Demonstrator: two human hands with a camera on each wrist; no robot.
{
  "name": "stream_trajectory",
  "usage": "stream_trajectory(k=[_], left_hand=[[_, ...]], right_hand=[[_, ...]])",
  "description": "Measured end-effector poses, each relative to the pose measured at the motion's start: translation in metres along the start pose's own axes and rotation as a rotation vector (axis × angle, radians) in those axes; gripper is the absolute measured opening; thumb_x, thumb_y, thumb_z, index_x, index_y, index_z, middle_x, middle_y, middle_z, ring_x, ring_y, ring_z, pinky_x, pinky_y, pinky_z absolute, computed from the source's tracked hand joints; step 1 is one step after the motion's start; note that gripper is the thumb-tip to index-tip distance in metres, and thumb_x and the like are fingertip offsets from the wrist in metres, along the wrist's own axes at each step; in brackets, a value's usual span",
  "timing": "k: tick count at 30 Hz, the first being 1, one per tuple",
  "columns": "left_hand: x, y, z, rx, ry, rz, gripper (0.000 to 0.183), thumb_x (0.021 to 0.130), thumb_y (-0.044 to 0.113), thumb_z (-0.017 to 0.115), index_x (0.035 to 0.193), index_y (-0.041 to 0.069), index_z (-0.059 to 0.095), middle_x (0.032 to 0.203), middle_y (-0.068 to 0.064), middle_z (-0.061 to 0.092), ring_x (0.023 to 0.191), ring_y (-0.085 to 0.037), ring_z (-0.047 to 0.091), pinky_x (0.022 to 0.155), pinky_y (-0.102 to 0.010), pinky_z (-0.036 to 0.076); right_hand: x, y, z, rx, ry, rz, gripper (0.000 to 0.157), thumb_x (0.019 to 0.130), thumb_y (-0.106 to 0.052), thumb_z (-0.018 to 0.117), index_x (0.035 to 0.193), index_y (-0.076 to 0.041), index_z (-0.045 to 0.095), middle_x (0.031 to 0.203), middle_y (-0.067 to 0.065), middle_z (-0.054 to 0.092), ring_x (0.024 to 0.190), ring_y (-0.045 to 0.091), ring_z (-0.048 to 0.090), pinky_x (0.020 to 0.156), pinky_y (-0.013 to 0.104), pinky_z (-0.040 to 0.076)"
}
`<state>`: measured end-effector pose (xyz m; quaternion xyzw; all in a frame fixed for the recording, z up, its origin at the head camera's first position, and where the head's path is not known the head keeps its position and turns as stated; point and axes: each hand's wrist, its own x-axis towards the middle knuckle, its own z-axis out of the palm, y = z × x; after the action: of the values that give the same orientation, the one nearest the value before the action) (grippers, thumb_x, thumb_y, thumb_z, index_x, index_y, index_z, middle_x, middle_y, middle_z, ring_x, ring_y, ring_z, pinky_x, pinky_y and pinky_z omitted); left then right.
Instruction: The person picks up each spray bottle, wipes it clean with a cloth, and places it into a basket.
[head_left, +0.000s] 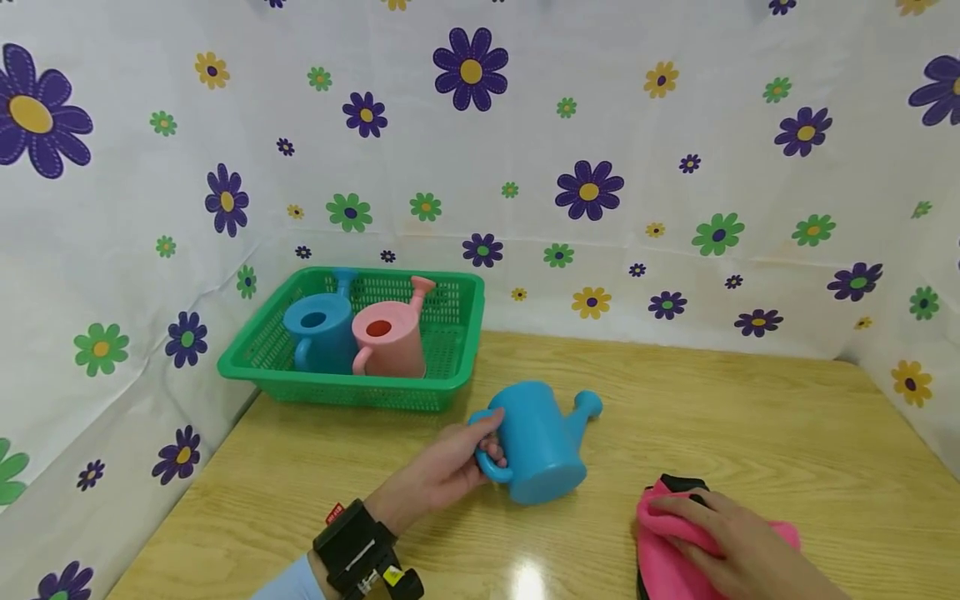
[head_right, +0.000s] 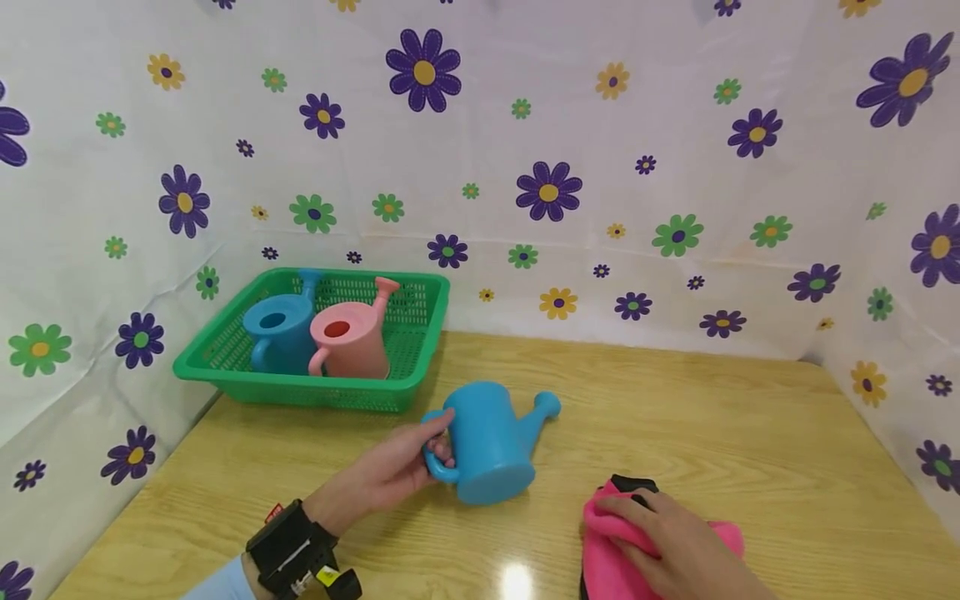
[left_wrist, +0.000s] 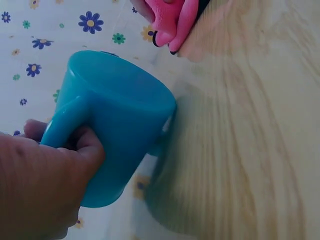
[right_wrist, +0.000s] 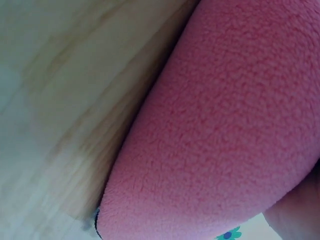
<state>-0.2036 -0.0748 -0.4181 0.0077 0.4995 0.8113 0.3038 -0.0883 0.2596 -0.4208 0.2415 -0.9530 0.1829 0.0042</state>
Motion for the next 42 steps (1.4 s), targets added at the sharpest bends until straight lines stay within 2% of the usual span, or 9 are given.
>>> stream_trajectory(k=[7,10,13,15,25,27,32,38,42], left_hand=[[-0.004,0.000,0.018,0.171,0.011,0.128,0.034,0.100,0.020,0.055,0.074,0.012,0.034,0.058,0.004,0.032,0.051,-0.009,0.035,0.056,-0.022,0.038],[-0.006,-0.001,0.024,0.232,0.036,0.189,0.037,0.099,0.020,0.056,0.069,0.012,0.034,0.054,0.005,0.030,0.048,-0.010,0.033,0.054,-0.022,0.036],[-0.007,-0.003,0.031,0.224,0.028,0.240,0.039,0.101,0.020,0.050,0.067,0.012,0.033,0.052,0.006,0.029,0.046,-0.009,0.031,0.053,-0.023,0.034],[-0.007,-0.003,0.036,0.205,0.010,0.263,0.039,0.102,0.022,0.044,0.066,0.011,0.033,0.053,0.005,0.028,0.046,-0.009,0.030,0.052,-0.023,0.033],[-0.001,-0.007,0.051,0.449,-0.045,0.439,0.040,0.105,0.024,0.026,0.069,0.008,0.036,0.059,-0.001,0.034,0.051,-0.016,0.035,0.054,-0.026,0.033],[0.001,-0.008,0.053,0.480,-0.058,0.486,0.040,0.106,0.023,0.026,0.070,0.007,0.037,0.060,-0.002,0.034,0.052,-0.017,0.036,0.054,-0.025,0.034],[0.002,-0.009,0.056,0.510,-0.069,0.579,0.040,0.107,0.021,0.028,0.072,0.006,0.037,0.062,-0.004,0.035,0.054,-0.017,0.036,0.055,-0.025,0.035],[0.004,-0.010,0.059,0.545,-0.045,0.626,0.039,0.105,0.018,0.029,0.070,0.004,0.037,0.062,-0.004,0.035,0.054,-0.014,0.037,0.054,-0.025,0.034],[0.004,-0.010,0.061,0.567,-0.018,0.647,0.039,0.104,0.014,0.029,0.068,0.002,0.037,0.060,-0.003,0.034,0.052,-0.013,0.036,0.053,-0.025,0.033]], right_hand=[[0.005,-0.006,-0.009,-0.116,0.211,-0.095,0.043,0.081,-0.015,0.077,0.121,-0.023,0.065,0.105,-0.005,0.063,0.087,0.009,0.056,0.067,0.033,0.060],[0.012,-0.008,-0.015,-0.161,0.368,-0.236,0.030,0.094,-0.035,0.062,0.117,-0.017,0.069,0.099,-0.005,0.063,0.082,0.008,0.055,0.060,0.027,0.059],[0.023,-0.015,-0.022,-0.195,0.481,-0.354,0.053,0.101,-0.048,0.033,0.114,-0.014,0.071,0.092,-0.004,0.064,0.073,0.009,0.054,0.052,0.021,0.054],[0.033,-0.023,-0.028,-0.215,0.526,-0.404,0.054,0.101,-0.049,0.032,0.112,-0.014,0.072,0.086,-0.002,0.064,0.067,0.009,0.053,0.047,0.020,0.050],[0.080,-0.049,-0.040,-0.289,0.659,-0.502,0.037,0.098,-0.039,0.051,0.109,-0.009,0.072,0.076,0.011,0.063,0.059,0.019,0.057,0.044,0.033,0.055],[0.084,-0.052,-0.040,-0.310,0.680,-0.510,0.027,0.091,-0.029,0.067,0.109,-0.008,0.071,0.076,0.013,0.061,0.058,0.020,0.056,0.044,0.033,0.054],[0.092,-0.060,-0.038,-0.344,0.745,-0.543,0.051,0.062,-0.007,0.086,0.110,-0.006,0.069,0.077,0.017,0.061,0.056,0.024,0.055,0.044,0.037,0.053],[0.099,-0.065,-0.035,-0.353,0.782,-0.583,0.023,0.092,-0.016,0.059,0.111,-0.006,0.067,0.079,0.018,0.063,0.059,0.027,0.060,0.046,0.040,0.055],[0.099,-0.067,-0.034,-0.357,0.769,-0.577,0.033,0.080,-0.012,0.075,0.111,-0.005,0.069,0.089,0.019,0.066,0.069,0.031,0.065,0.053,0.043,0.059]])
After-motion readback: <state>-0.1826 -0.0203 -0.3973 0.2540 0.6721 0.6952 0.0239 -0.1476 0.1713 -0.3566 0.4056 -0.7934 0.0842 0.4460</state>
